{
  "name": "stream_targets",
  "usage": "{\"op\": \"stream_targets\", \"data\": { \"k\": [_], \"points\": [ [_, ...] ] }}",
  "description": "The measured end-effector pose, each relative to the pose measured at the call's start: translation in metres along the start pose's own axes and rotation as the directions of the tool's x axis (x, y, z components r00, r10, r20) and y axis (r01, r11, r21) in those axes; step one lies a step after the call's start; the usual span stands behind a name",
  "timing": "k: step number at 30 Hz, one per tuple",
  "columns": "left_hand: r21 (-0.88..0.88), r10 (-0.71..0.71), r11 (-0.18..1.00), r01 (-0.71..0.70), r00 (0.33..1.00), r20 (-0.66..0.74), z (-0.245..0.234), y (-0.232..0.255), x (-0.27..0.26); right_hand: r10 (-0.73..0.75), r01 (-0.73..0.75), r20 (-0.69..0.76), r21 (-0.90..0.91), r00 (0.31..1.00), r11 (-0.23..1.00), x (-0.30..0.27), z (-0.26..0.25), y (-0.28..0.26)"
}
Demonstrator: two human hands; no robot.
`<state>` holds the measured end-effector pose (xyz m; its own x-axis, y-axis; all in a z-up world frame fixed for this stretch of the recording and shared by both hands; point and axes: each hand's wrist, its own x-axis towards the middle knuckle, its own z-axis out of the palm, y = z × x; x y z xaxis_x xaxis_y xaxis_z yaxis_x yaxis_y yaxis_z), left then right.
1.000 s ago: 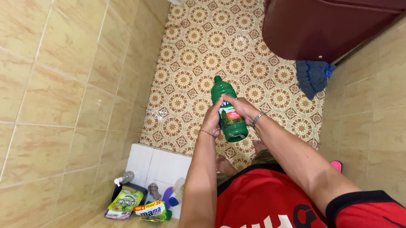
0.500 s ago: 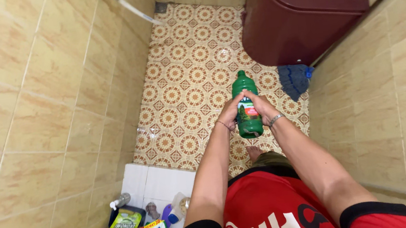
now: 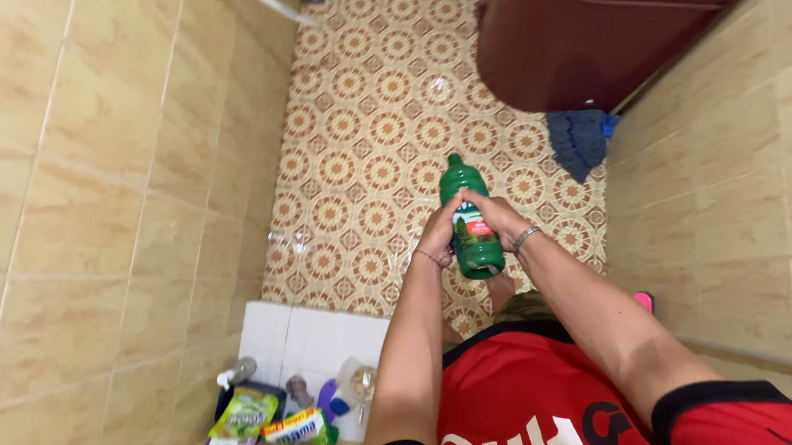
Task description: The person cleans the bathroom floor by applying liquid soap from a bottle and scrubbing the tiles with a mop.
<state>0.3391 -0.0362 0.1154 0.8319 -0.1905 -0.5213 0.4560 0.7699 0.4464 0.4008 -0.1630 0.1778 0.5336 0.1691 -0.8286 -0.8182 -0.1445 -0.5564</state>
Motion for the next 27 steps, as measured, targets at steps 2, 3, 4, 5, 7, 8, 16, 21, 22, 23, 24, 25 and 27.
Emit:
{"op": "stream_targets", "data": {
  "k": [2,3,4,5,7,8,16,21,22,23,24,25,27],
  "points": [
    [-0.055,-0.010,0.998,0.008,0.999,-0.037,-0.026,-0.001,-0.018,0.042,-0.044,0.150,0.011,0.988,0.999,0.019,0.021,0.029],
    [-0.084,-0.020,0.996,0.014,0.998,-0.067,-0.038,-0.004,-0.029,0.059,-0.064,0.227,0.011,0.972,0.998,0.025,0.029,0.039],
    [-0.114,-0.030,0.993,0.019,0.995,-0.096,-0.050,-0.007,-0.039,0.087,-0.084,0.213,-0.026,0.973,0.996,0.029,0.037,0.045],
    [-0.128,-0.018,0.992,0.000,0.991,-0.136,-0.063,-0.011,-0.050,0.119,-0.109,0.196,-0.061,0.973,0.992,0.029,0.050,0.056],
    [-0.155,0.003,0.987,-0.037,0.976,-0.216,-0.084,-0.015,-0.066,0.162,-0.141,0.179,-0.123,0.970,0.982,0.023,0.074,0.066],
    [-0.171,0.006,0.984,-0.049,0.970,-0.245,-0.092,-0.016,-0.072,0.175,-0.148,0.181,-0.150,0.968,0.977,0.020,0.085,0.069],
    [-0.243,-0.018,0.968,-0.055,0.957,-0.291,-0.115,-0.041,-0.094,0.289,-0.248,0.232,-0.191,0.929,0.950,0.009,0.098,0.096],
    [-0.200,-0.126,0.977,0.076,0.961,-0.248,-0.072,-0.062,-0.064,0.334,-0.300,0.234,-0.170,0.913,0.939,0.017,0.036,0.091],
    [-0.201,-0.161,0.973,0.118,0.963,-0.216,-0.059,-0.066,-0.055,0.318,-0.294,0.212,-0.137,0.924,0.946,0.018,0.019,0.090],
    [-0.159,-0.144,0.980,0.115,0.972,-0.188,-0.044,-0.070,-0.045,0.298,-0.283,0.188,-0.104,0.936,0.953,0.019,-0.001,0.090],
    [-0.118,-0.129,0.987,0.111,0.979,-0.158,-0.029,-0.076,-0.035,0.280,-0.271,0.164,-0.072,0.946,0.960,0.021,-0.020,0.088],
    [-0.081,-0.125,0.990,0.115,0.984,-0.125,-0.012,-0.087,-0.025,0.249,-0.246,0.139,-0.039,0.958,0.968,0.020,-0.044,0.090],
    [-0.006,-0.165,0.986,0.166,0.980,-0.109,0.022,-0.107,-0.006,0.193,-0.195,0.083,0.023,0.978,0.980,0.019,-0.093,0.093]
  ]
}}
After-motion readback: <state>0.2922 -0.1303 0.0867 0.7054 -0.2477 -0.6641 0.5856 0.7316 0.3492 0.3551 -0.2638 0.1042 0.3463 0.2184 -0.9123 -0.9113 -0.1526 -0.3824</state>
